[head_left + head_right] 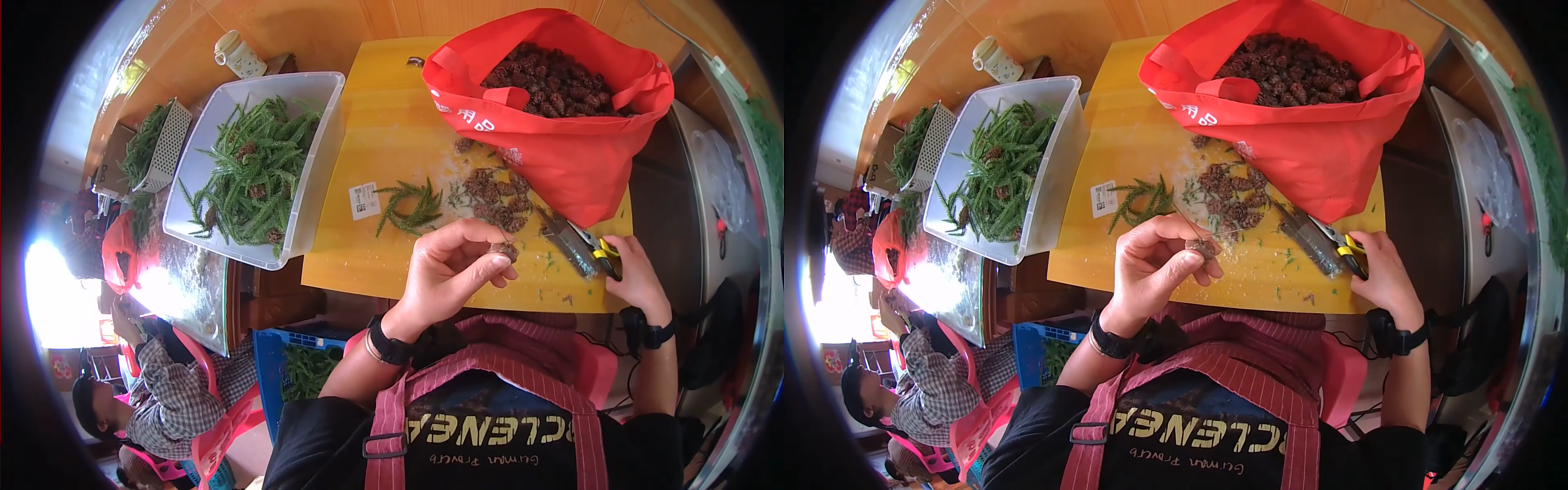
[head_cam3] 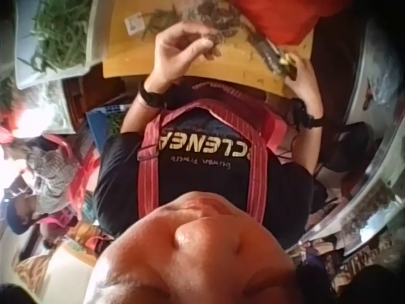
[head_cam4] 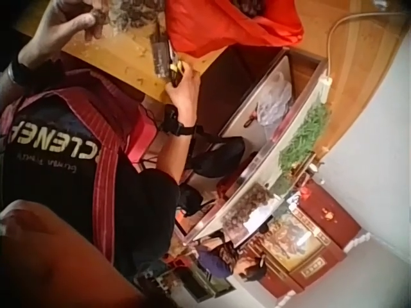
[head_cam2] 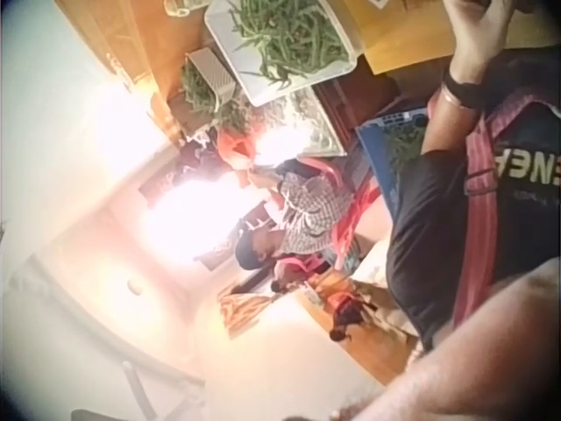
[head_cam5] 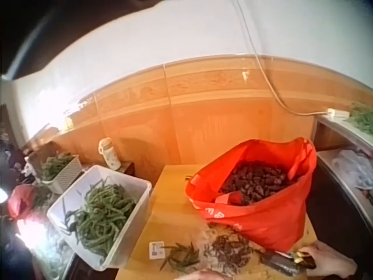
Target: The recorder is using yellow pliers to trim green succulent-like plant stalks and sorting them into containers.
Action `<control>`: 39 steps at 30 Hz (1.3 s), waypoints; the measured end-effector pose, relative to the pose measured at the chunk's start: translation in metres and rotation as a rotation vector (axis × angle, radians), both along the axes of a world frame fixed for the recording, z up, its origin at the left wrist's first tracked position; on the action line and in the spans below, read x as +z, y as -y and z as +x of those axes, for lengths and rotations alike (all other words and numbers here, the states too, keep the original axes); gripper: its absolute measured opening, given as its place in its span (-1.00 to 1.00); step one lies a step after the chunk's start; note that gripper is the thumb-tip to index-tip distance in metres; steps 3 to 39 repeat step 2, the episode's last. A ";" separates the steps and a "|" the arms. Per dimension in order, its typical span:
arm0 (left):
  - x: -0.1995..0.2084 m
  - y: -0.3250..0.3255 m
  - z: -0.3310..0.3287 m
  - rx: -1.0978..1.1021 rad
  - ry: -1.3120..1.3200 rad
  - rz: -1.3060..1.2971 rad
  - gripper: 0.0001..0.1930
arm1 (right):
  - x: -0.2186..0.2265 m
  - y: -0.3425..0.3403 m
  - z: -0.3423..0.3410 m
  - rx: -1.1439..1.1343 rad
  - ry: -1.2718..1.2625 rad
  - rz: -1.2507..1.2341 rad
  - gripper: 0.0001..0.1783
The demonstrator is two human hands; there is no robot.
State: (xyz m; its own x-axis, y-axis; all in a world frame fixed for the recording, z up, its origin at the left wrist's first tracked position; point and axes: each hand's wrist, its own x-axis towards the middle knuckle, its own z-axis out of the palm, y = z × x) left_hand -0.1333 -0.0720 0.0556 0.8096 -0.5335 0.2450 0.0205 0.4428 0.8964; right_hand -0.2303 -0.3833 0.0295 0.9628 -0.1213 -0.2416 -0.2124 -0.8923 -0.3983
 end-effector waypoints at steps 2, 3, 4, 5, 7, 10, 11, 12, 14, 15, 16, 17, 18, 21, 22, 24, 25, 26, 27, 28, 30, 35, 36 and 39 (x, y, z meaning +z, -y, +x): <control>-0.001 -0.001 0.000 -0.009 -0.019 0.008 -0.85 | 0.016 -0.002 -0.001 -0.094 -0.096 0.025 -0.26; -0.001 -0.001 0.000 -0.009 -0.019 0.008 -0.85 | 0.016 -0.002 -0.001 -0.094 -0.096 0.025 -0.26; -0.001 -0.001 0.000 -0.009 -0.019 0.008 -0.85 | 0.016 -0.002 -0.001 -0.094 -0.096 0.025 -0.26; -0.001 -0.001 0.000 -0.009 -0.019 0.008 -0.85 | 0.016 -0.002 -0.001 -0.094 -0.096 0.025 -0.26; -0.001 -0.001 0.000 -0.009 -0.019 0.008 -0.85 | 0.016 -0.002 -0.001 -0.094 -0.096 0.025 -0.26; -0.001 -0.001 0.000 -0.009 -0.019 0.008 -0.85 | 0.016 -0.002 -0.001 -0.094 -0.096 0.025 -0.26; -0.001 -0.001 0.000 -0.009 -0.019 0.008 -0.85 | 0.016 -0.002 -0.001 -0.094 -0.096 0.025 -0.26; -0.001 -0.001 0.000 -0.009 -0.019 0.008 -0.85 | 0.016 -0.002 -0.001 -0.094 -0.096 0.025 -0.26; -0.001 -0.001 0.000 -0.009 -0.019 0.008 -0.85 | 0.016 -0.002 -0.001 -0.094 -0.096 0.025 -0.26; -0.001 -0.001 0.000 -0.009 -0.019 0.008 -0.85 | 0.016 -0.002 -0.001 -0.094 -0.096 0.025 -0.26; -0.001 -0.001 0.000 -0.009 -0.019 0.008 -0.85 | 0.016 -0.002 -0.001 -0.094 -0.096 0.025 -0.26; -0.001 -0.001 0.000 -0.009 -0.019 0.008 -0.85 | 0.016 -0.002 -0.001 -0.094 -0.096 0.025 -0.26; -0.001 -0.001 0.000 -0.009 -0.019 0.008 -0.85 | 0.016 -0.002 -0.001 -0.094 -0.096 0.025 -0.26; -0.001 -0.001 0.000 -0.009 -0.019 0.008 -0.85 | 0.016 -0.002 -0.001 -0.094 -0.096 0.025 -0.26; -0.001 -0.001 0.000 -0.009 -0.019 0.008 -0.85 | 0.016 -0.002 -0.001 -0.094 -0.096 0.025 -0.26; -0.001 -0.001 0.000 -0.009 -0.019 0.008 -0.85 | 0.016 -0.002 -0.001 -0.094 -0.096 0.025 -0.26; -0.001 -0.001 0.000 -0.009 -0.019 0.008 -0.85 | 0.016 -0.002 -0.001 -0.094 -0.096 0.025 -0.26; -0.001 -0.001 0.000 -0.009 -0.019 0.008 -0.85 | 0.016 -0.002 -0.001 -0.094 -0.096 0.025 -0.26; -0.001 -0.001 0.000 -0.009 -0.019 0.008 -0.85 | 0.016 -0.002 -0.001 -0.094 -0.096 0.025 -0.26; -0.001 -0.001 0.000 -0.009 -0.019 0.008 -0.85 | 0.016 -0.002 -0.001 -0.094 -0.096 0.025 -0.26; -0.001 -0.001 0.000 -0.009 -0.019 0.008 -0.85 | 0.016 -0.002 -0.001 -0.094 -0.096 0.025 -0.26; -0.001 -0.001 0.000 -0.009 -0.019 0.008 -0.85 | 0.016 -0.002 -0.001 -0.094 -0.096 0.025 -0.26; -0.001 -0.001 0.000 -0.009 -0.019 0.008 -0.85 | 0.016 -0.002 -0.001 -0.094 -0.096 0.025 -0.26; -0.001 -0.001 0.000 -0.009 -0.019 0.008 -0.85 | 0.016 -0.002 -0.001 -0.094 -0.096 0.025 -0.26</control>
